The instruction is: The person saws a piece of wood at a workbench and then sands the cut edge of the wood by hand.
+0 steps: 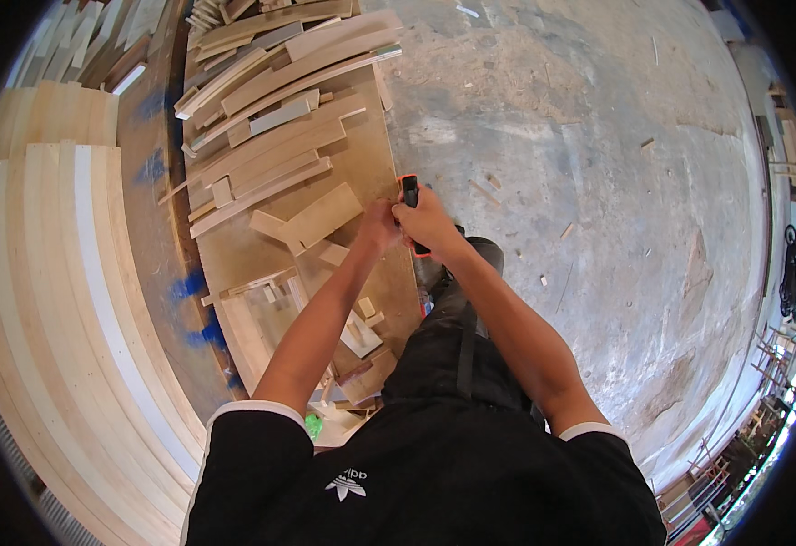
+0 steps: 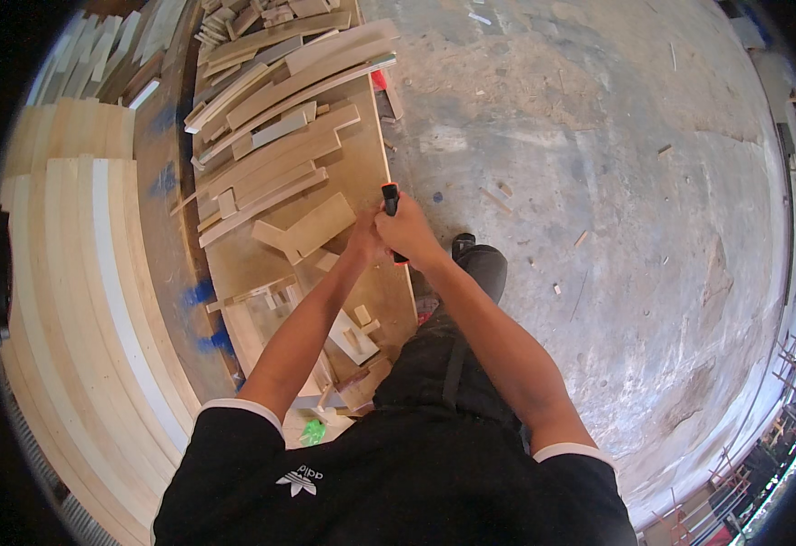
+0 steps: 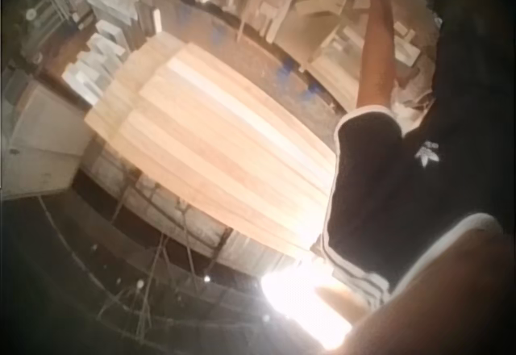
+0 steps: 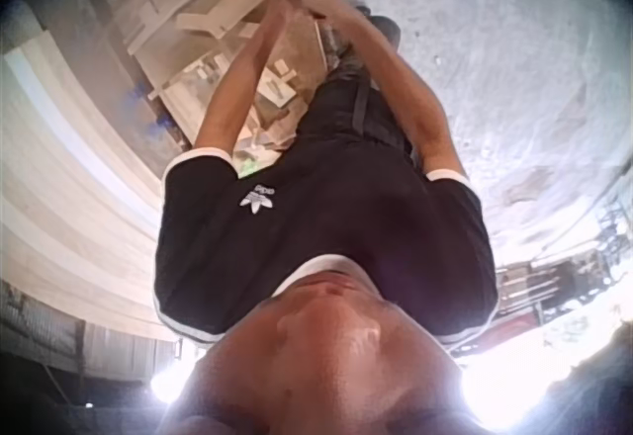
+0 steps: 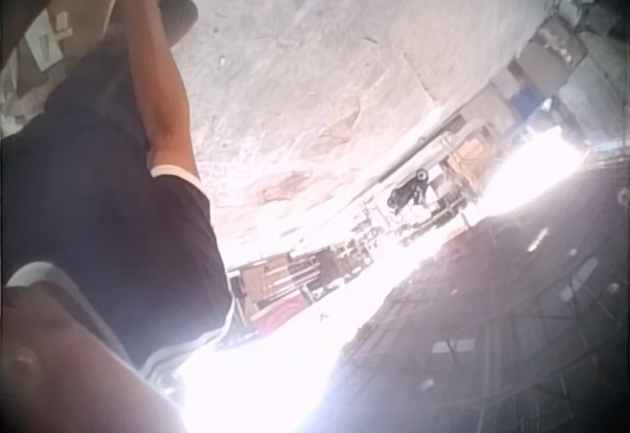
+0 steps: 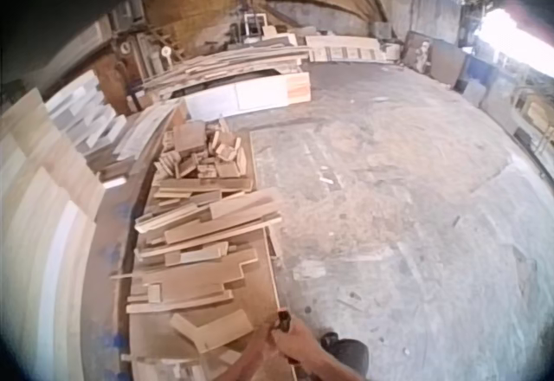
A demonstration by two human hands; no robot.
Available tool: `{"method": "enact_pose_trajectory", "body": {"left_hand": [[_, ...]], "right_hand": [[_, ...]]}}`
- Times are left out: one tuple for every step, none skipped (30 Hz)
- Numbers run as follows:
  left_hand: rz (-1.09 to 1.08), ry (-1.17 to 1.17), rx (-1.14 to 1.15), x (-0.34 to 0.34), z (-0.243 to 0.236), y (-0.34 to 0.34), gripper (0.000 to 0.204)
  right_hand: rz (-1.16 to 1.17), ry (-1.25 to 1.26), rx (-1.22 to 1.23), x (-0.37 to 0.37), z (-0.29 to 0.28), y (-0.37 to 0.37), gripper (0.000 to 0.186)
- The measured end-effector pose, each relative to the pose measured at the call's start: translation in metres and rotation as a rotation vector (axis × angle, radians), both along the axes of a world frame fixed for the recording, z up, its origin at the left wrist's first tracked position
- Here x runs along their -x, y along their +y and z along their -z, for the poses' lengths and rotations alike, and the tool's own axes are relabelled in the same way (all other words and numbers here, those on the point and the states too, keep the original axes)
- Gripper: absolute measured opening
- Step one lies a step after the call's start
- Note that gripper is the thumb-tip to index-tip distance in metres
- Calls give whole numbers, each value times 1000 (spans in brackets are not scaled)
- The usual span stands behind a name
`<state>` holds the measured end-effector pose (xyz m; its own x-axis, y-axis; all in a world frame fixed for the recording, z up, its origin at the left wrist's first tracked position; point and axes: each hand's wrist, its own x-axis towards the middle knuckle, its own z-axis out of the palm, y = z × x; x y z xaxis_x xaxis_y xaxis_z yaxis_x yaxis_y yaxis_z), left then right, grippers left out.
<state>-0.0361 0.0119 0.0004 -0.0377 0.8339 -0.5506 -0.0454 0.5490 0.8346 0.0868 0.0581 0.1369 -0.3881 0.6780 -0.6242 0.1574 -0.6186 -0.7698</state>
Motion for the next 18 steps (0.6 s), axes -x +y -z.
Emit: {"method": "enact_pose_trajectory", "body": {"left_hand": [[210,248,-94,1,-6,-1,12],[310,388,-181,1,-9,-4,13],[395,536,-271,1,-14,-6,14],[369,578,-353,0,-12,-10,15],[343,619,-436,0,-11,-14,17],[345,656,-467,1,-9,-16,15],[344,694,-496,1,-9,-18,14],[341,731,-524,1,-9,-19,14],[361,719,-445,1,-9,-21,16],[388,701,-370,-3,-24,-17,18],[408,687,-292,-4,-32,-15,20],[368,650,-312,-5,-33,-14,22],[324,615,-331,-5,-34,-13,23],[281,579,-351,-5,-34,-12,25],[273,604,-394,-5,-34,-10,23],[266,626,-438,-7,-36,-8,21],[259,648,-482,-8,-38,-6,19],[277,729,-580,-9,-41,-6,21]], "right_hand": [[20,33,20,-3,1,3,12],[21,68,60,-7,2,9,12],[23,102,100,-10,4,15,12],[25,138,138,-13,4,21,12],[27,147,155,-14,3,24,12],[29,156,172,-16,3,27,13],[26,164,190,-16,0,28,13],[33,171,180,-18,-4,28,13],[40,178,169,-21,-9,27,13],[57,181,157,-25,-16,27,13],[60,173,140,-26,-23,25,14],[63,164,124,-28,-30,22,14],[63,157,106,-28,-35,22,14],[85,164,100,-30,-39,22,14],[107,171,95,-32,-41,22,14],[131,176,89,-35,-43,23,15],[179,175,90,-37,-45,24,15],[227,173,90,-38,-47,26,14]]}}
